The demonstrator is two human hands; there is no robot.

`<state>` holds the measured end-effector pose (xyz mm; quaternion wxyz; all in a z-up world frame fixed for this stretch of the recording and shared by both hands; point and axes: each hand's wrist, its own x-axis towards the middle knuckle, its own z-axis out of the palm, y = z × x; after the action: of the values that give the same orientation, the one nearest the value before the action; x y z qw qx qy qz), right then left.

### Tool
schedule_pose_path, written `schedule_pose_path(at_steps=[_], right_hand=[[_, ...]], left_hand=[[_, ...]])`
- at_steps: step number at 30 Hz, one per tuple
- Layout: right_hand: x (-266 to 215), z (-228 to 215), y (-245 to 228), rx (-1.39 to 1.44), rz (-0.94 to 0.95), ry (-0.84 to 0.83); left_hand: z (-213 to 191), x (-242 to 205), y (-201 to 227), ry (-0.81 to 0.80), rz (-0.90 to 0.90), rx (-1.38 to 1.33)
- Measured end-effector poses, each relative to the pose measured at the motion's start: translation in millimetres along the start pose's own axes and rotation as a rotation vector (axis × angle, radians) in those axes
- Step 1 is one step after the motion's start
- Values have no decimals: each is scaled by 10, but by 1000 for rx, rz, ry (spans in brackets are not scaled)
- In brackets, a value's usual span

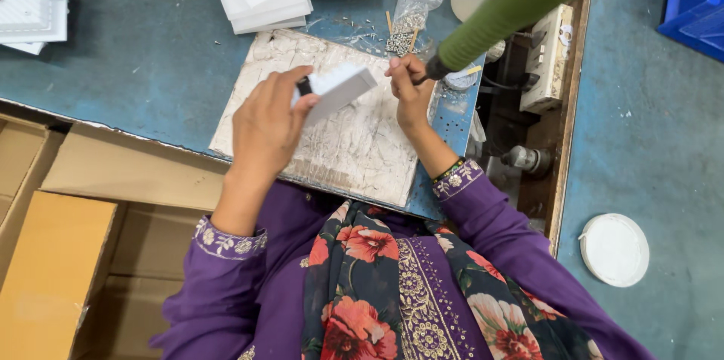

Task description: The person uses a handheld drill to make holes in small white plastic square parts. They pick up each part, position it on a work surface, drill a hole, and then place the finished part into a stack. The process is repeated for multiple parts.

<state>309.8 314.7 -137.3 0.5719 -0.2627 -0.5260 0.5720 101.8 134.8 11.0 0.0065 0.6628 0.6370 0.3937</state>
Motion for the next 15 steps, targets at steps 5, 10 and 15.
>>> schedule_pose_path(at_steps=[5, 10, 15], right_hand=[[-68, 18, 118, 148, 97, 58], [-207, 311, 130, 344, 409, 158], [306, 537, 258, 190, 216, 203]], left_hand=[[-72, -180, -252, 86, -118, -122], [48, -454, -504, 212, -317, -228], [377, -758, -761, 373, -401, -435]])
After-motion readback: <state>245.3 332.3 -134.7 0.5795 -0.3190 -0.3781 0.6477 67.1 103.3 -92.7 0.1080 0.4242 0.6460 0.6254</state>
